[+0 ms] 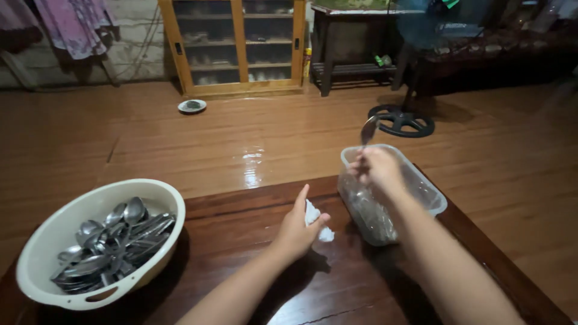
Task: The person wipes multiple metal spoons and forks with a white cloth, handling them one at a time from a white bowl and placing them into a clear plastic container. The person repeats this process for several utensils throughout the clip.
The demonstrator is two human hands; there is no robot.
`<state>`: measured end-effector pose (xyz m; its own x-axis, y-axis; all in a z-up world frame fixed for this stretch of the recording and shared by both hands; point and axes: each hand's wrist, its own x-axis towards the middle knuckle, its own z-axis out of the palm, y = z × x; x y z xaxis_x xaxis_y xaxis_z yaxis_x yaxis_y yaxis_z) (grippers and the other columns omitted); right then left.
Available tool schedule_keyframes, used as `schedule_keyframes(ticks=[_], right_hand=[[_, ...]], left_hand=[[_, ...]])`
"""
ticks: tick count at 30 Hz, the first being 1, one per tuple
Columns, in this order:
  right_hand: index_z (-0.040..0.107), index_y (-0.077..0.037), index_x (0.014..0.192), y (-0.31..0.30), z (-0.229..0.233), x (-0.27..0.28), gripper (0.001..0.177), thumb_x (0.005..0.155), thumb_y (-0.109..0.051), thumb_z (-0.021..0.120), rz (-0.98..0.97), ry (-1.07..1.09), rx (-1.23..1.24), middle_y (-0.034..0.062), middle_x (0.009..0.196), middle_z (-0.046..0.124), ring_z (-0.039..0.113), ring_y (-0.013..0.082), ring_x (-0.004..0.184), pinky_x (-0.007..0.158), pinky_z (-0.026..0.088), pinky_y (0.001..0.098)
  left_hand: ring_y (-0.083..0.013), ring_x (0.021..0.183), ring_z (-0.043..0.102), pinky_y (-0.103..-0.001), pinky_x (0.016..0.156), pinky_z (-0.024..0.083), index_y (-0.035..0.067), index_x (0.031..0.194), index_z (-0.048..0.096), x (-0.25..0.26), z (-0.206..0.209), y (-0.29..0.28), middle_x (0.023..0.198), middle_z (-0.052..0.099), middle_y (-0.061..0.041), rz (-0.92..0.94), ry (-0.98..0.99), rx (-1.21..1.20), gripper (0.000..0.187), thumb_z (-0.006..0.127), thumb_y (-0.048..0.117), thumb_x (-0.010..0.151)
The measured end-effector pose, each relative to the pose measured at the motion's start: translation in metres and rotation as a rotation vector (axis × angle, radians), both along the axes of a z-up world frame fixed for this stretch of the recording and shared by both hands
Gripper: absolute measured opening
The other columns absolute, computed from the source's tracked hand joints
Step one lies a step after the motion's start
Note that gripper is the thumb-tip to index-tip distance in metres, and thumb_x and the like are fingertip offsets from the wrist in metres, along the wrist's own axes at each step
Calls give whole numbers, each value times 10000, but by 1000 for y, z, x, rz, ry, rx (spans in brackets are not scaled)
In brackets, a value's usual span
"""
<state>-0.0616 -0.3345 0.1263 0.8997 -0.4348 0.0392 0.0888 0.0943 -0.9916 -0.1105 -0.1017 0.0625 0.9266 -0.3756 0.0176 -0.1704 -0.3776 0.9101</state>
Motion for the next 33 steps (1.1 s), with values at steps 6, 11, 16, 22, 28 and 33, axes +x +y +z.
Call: schedule_keyframes(ticks=[6, 11, 16, 22, 28, 33], right_hand=[[551, 107, 1255, -69, -14, -7, 362, 894, 81, 533, 8, 15, -71, 73, 983, 519, 637, 153, 797, 726, 653, 312], [591, 128, 1229, -80, -37, -4, 386, 844, 98, 610, 105, 266, -237, 256, 1024, 624, 715, 331, 775, 662, 628, 443], [858, -214, 975, -121, -94, 40, 263, 733, -269, 771, 282, 580, -1066, 84, 883, 813, 778, 269, 879, 804, 616, 391], [857, -242, 897, -116, -94, 35, 376, 681, -550, 840, 251, 601, -1332, 41, 846, 824, 783, 265, 940, 856, 617, 417], [873, -249, 981, -99, -72, 27, 451, 867, -581, 591, 100, 664, -1624, 58, 971, 842, 782, 279, 1049, 880, 606, 408], [814, -70, 1129, -35, -8, -3, 416, 1003, -349, 532, 50, 801, -1626, 134, 1124, 823, 796, 309, 981, 863, 611, 426]], left_hand=[[-385, 1405, 483, -494, 1179, 383, 138, 1521, 427, 24, 12, -56, 1375, 596, -279, 34, -39, -368, 576, 501, 348, 989], [-360, 1389, 507, -447, 1187, 373, 97, 1432, 548, 46, 7, -114, 1371, 604, -252, -2, -44, -439, 524, 511, 278, 942], [-353, 1379, 517, -466, 1171, 400, 133, 1408, 551, 27, 14, -111, 1363, 614, -235, -9, -47, -425, 501, 529, 286, 931], [-407, 1259, 595, -501, 1051, 477, 131, 1442, 500, 5, 27, -30, 1220, 669, -222, -77, -193, -339, 485, 491, 261, 974], [-457, 1057, 666, -534, 900, 536, 89, 1502, 425, 5, 57, 104, 1066, 705, -224, -23, -589, -171, 570, 500, 49, 939], [-281, 1010, 673, -355, 912, 530, 54, 1101, 679, 28, 72, 222, 1111, 697, -125, 268, -755, -24, 404, 468, -74, 781]])
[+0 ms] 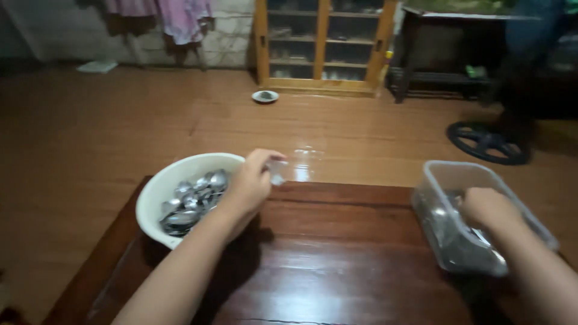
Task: The person wipes multiple metal spoons and forks with a white cloth, handling them one at a time from a white bowl and placing them into a clear plastic container. The person repeats this process for several utensils throughout the clip.
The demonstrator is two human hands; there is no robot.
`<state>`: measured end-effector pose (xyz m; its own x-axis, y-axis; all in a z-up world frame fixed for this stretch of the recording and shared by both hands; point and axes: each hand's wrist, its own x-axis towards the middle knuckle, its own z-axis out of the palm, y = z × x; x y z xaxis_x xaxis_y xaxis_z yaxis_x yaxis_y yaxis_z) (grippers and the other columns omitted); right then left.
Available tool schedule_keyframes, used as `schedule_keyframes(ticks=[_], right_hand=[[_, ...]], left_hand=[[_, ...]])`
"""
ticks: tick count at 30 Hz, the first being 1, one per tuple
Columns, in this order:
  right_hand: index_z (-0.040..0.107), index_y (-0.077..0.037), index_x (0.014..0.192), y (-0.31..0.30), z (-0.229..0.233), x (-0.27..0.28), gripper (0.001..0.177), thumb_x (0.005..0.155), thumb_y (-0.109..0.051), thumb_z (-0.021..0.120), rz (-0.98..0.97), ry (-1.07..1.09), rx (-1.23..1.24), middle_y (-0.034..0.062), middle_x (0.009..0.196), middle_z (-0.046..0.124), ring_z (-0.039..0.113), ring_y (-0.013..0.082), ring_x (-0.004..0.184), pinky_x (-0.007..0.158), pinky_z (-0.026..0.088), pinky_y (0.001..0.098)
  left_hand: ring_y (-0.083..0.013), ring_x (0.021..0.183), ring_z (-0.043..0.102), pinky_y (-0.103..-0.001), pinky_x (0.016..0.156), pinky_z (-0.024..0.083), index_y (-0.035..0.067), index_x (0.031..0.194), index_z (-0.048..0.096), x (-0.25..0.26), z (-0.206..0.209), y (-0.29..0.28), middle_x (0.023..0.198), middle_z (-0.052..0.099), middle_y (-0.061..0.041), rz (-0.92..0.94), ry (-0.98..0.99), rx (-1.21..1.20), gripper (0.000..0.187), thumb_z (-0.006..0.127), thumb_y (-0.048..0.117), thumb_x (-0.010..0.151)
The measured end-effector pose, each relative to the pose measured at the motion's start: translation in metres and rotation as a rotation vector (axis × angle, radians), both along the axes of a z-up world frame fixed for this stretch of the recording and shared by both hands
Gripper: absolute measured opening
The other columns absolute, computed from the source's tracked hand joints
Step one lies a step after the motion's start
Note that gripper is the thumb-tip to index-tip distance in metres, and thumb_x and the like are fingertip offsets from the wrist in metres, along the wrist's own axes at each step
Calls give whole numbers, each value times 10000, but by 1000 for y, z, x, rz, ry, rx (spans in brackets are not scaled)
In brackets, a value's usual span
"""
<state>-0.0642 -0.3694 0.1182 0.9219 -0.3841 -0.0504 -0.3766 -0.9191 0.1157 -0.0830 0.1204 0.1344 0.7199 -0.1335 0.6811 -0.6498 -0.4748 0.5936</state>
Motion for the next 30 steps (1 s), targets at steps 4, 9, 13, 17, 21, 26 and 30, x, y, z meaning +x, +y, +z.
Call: schedule_keyframes(ticks=[4, 9, 13, 17, 21, 26, 30], right_hand=[[706, -222, 1227, 98, 52, -21, 362, 1051, -352, 417, 123, -187, -155, 66, 1182, 805, 799, 279, 1007, 838, 627, 431], [704, -201, 1145, 194, 35, 10, 319, 923, -411, 616, 558, -323, 93, 7, 1073, 786, 760, 286, 910, 782, 610, 417], [646, -238, 1290, 313, 34, 4, 476, 834, -346, 730, 754, -143, 69, 56, 1248, 733, 668, 257, 1237, 1018, 570, 415], [716, -213, 1172, 405, 5, 12, 274, 907, -227, 646, 1060, -159, 274, 107, 1077, 760, 718, 318, 1088, 883, 598, 459], [754, -205, 1125, 463, -42, 43, 236, 910, -236, 660, 1256, -165, 269, 26, 1048, 746, 741, 276, 1011, 847, 607, 417], [753, -218, 1027, 472, -63, 56, 190, 873, -275, 657, 1308, -206, 175, 11, 1002, 717, 737, 262, 963, 792, 615, 444], [715, -97, 924, 460, -31, 44, 166, 828, -221, 659, 1508, -517, 139, 71, 894, 665, 719, 301, 861, 703, 610, 440]], left_hand=[[-267, 899, 687, -360, 797, 529, 53, 1035, 705, -13, 21, 74, 1044, 740, -106, 282, 147, 2, 280, 477, 47, 873], [-339, 923, 691, -442, 828, 540, 99, 1046, 730, -8, 0, 122, 1060, 741, -118, 654, 453, 208, 318, 591, 350, 909], [-396, 1055, 727, -505, 892, 574, 79, 1043, 796, -16, -15, 126, 993, 772, -205, 571, 672, 450, 350, 577, 329, 935], [-411, 929, 748, -551, 813, 588, 48, 933, 812, 6, -41, 133, 874, 759, -204, 551, 754, 675, 312, 719, 314, 799], [-453, 943, 739, -608, 827, 585, -27, 932, 783, 22, -72, 143, 909, 759, -230, 551, 691, 687, 200, 696, 114, 820], [-453, 957, 736, -616, 822, 582, -24, 933, 783, 1, -37, 134, 911, 754, -225, 552, 651, 788, 234, 770, 159, 788], [-421, 906, 754, -531, 777, 623, 30, 934, 779, -36, 14, 113, 877, 730, -183, 593, 339, 890, 159, 631, 73, 900]])
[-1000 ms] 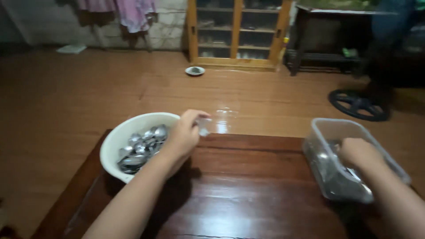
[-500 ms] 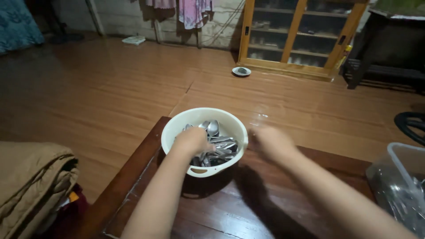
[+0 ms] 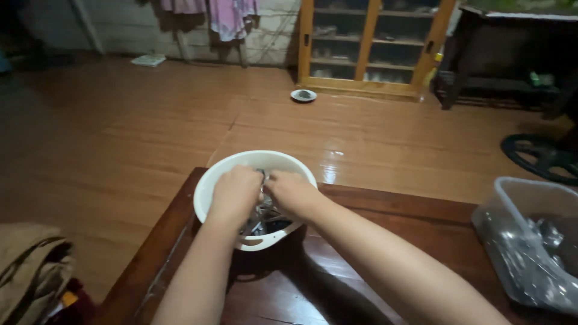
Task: The person wipes multiple metal spoons and forks with a white cloth, handling them one at a time from a white bowl and placing them into a clear plastic container. The person repeats this process for several utensils throughout the clip.
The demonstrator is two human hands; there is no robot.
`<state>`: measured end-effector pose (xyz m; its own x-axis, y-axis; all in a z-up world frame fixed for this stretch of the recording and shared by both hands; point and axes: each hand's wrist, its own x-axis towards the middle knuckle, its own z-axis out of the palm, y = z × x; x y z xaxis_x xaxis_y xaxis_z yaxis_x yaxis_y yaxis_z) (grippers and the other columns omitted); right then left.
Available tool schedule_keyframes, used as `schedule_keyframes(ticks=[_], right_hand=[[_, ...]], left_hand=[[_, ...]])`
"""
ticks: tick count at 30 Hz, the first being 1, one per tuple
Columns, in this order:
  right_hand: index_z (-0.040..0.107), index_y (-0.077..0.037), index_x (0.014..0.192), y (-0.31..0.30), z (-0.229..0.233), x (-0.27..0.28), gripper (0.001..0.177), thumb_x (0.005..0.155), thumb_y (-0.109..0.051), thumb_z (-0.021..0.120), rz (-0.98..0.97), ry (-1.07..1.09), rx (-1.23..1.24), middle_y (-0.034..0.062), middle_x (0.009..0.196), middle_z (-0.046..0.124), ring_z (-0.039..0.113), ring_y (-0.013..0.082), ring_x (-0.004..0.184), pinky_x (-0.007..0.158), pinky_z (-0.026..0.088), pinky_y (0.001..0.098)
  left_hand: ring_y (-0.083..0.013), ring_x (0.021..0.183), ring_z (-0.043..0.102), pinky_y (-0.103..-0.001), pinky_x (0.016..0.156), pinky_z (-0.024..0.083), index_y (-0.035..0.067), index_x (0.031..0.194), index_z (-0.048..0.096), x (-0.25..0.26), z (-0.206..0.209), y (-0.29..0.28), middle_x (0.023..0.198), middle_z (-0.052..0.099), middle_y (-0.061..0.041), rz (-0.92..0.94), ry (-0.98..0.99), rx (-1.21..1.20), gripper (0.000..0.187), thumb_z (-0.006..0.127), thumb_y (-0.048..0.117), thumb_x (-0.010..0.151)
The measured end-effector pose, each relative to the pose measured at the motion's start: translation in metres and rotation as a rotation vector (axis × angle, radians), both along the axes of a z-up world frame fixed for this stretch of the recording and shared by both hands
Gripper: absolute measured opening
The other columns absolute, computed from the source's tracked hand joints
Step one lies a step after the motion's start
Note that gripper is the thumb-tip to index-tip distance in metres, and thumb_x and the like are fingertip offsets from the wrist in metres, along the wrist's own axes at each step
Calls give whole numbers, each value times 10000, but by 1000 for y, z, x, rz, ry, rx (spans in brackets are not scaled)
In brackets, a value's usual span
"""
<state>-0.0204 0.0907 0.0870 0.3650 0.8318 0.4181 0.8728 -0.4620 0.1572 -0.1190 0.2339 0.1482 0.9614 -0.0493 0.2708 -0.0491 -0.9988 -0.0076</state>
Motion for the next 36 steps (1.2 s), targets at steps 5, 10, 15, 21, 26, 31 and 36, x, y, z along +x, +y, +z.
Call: schedule_keyframes(ticks=[5, 10, 15, 21, 26, 31, 36], right_hand=[[633, -117, 1062, -63, 52, -31, 175, 931, -191, 542, -185, 194, 0, 113, 956, 682, 731, 380, 861, 698, 606, 494], [645, -143, 1171, -158, 66, -75, 271, 923, -223, 569, -437, 389, 61, 116, 1016, 701, 703, 378, 1001, 819, 577, 486], [754, -225, 1105, -268, -43, -39, 229, 945, -210, 590, -610, 905, 627, 115, 714, 709, 711, 226, 656, 656, 599, 391], [528, -194, 1259, -280, -54, -69, 280, 1006, -207, 407, -499, 1473, 1135, -3, 715, 385, 389, 109, 546, 406, 343, 180], [501, -115, 1274, -274, -46, -77, 346, 962, -75, 355, -344, 1672, 1219, -27, 743, 332, 310, 57, 544, 400, 254, 137], [582, -106, 1244, -284, -68, -59, 287, 991, -93, 445, -255, 1735, 1215, -15, 691, 513, 365, 58, 509, 413, 230, 202], [540, -100, 1262, -277, -75, -63, 275, 1009, -117, 433, -259, 1687, 1158, -16, 714, 486, 333, 59, 503, 436, 204, 205]], left_hand=[[-298, 961, 622, -439, 753, 584, 134, 949, 660, 11, -14, -15, 902, 595, -60, -247, -385, -63, 204, 638, 292, 821], [-347, 1003, 553, -443, 934, 451, 98, 1136, 587, 15, -33, -67, 976, 530, -102, -560, -553, -236, 371, 510, 44, 777], [-428, 1195, 577, -458, 1033, 491, 32, 1397, 488, 18, -33, -130, 1211, 557, -193, -729, -348, -653, 628, 493, -114, 786], [-391, 1095, 692, -441, 929, 559, 103, 1294, 589, 57, -30, -205, 1120, 704, -183, -550, -423, -984, 442, 629, 68, 855], [-340, 1113, 684, -409, 982, 535, 96, 1281, 581, 73, -85, -225, 1121, 694, -155, -599, -527, -641, 375, 622, 43, 912], [-218, 918, 619, -278, 837, 487, 46, 1031, 728, 43, -86, -236, 1058, 662, -103, -510, 197, -1186, 348, 504, 299, 947], [-236, 849, 581, -329, 754, 501, 78, 1127, 713, 72, -111, -232, 976, 644, -67, -615, -630, -386, 289, 652, 92, 845]])
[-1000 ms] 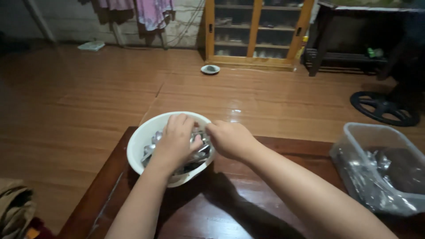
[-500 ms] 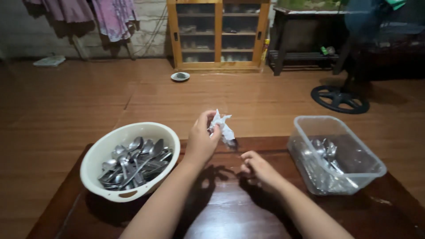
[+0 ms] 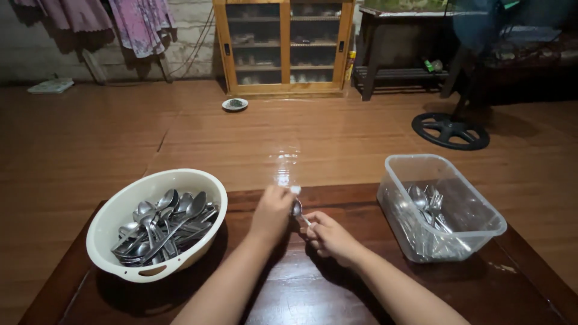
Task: The person wipes multiple metal spoons and forks with a white cloth, handling them one at a time from a white bowl and placing them into a clear plastic container. The person repeats this process for several utensils throughout the clip.
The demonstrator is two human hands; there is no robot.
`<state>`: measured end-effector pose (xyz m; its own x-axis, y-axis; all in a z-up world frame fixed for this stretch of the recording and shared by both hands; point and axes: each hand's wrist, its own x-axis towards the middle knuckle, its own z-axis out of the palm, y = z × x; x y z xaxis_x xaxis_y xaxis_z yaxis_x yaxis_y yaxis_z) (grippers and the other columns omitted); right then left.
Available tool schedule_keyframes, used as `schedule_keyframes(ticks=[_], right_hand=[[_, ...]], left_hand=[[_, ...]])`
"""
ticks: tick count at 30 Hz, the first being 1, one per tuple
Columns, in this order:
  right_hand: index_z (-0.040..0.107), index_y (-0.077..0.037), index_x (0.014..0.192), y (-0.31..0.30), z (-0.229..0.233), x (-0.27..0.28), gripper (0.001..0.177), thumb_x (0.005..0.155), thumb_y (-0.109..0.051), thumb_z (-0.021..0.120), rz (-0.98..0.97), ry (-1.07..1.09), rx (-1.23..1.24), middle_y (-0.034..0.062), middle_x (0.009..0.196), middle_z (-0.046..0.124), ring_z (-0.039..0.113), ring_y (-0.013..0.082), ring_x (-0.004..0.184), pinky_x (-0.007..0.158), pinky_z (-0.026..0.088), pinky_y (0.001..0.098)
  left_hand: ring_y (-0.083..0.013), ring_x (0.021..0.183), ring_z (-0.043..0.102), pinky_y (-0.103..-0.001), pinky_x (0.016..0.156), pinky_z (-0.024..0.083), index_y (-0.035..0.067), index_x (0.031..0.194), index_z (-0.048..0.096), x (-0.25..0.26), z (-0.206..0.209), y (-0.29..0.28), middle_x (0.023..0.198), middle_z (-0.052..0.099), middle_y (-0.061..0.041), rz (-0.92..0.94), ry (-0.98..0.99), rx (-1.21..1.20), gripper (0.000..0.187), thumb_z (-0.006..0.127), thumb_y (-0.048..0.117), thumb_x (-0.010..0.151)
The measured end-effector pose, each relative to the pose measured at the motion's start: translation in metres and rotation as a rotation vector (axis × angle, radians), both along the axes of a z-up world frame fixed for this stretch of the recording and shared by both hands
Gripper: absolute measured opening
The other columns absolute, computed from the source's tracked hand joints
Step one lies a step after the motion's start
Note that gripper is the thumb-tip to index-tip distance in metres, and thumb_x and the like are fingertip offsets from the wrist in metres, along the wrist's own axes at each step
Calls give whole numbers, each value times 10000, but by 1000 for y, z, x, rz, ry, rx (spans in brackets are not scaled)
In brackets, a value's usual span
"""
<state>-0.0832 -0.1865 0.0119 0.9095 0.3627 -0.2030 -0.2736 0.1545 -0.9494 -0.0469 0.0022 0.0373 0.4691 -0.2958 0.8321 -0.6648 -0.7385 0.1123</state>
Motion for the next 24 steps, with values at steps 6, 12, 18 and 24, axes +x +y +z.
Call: schedule_keyframes(ticks=[6, 12, 18, 24], right_hand=[[564, -123, 1311, 1, 2, 3, 332, 1014, -110, 414, -35, -24, -69, -20, 711, 493, 346, 63, 508, 444, 222, 208], [571, -134, 1269, 1, -10, 5, 297, 1020, -115, 410, -63, -42, -45, -5, 703, 511, 368, 78, 495, 422, 246, 226], [499, -105, 1353, 3, -4, 6, 346, 1023, -127, 399, -112, -109, 25, -5, 719, 340, 296, 55, 451, 320, 263, 170], [461, -143, 1339, 9, -10, 7, 303, 1049, -133, 375, -116, -134, 47, -6, 738, 327, 285, 54, 455, 334, 261, 166]], left_hand=[[-223, 973, 583, -346, 854, 504, 137, 953, 759, 15, -5, 8, 1049, 685, -8, -7, 93, -22, 173, 705, 120, 789], [-213, 954, 628, -337, 862, 517, 71, 1074, 743, -11, 13, 8, 1041, 713, -32, -214, -4, 92, 296, 659, 113, 794], [-223, 1004, 689, -357, 915, 527, 200, 1102, 721, 40, -38, 19, 1020, 717, 7, -24, 281, -429, 161, 627, 297, 1015], [-247, 1151, 676, -369, 998, 536, 56, 1400, 628, 24, -40, -17, 1230, 725, -142, -336, 932, -901, 560, 649, -17, 845]])
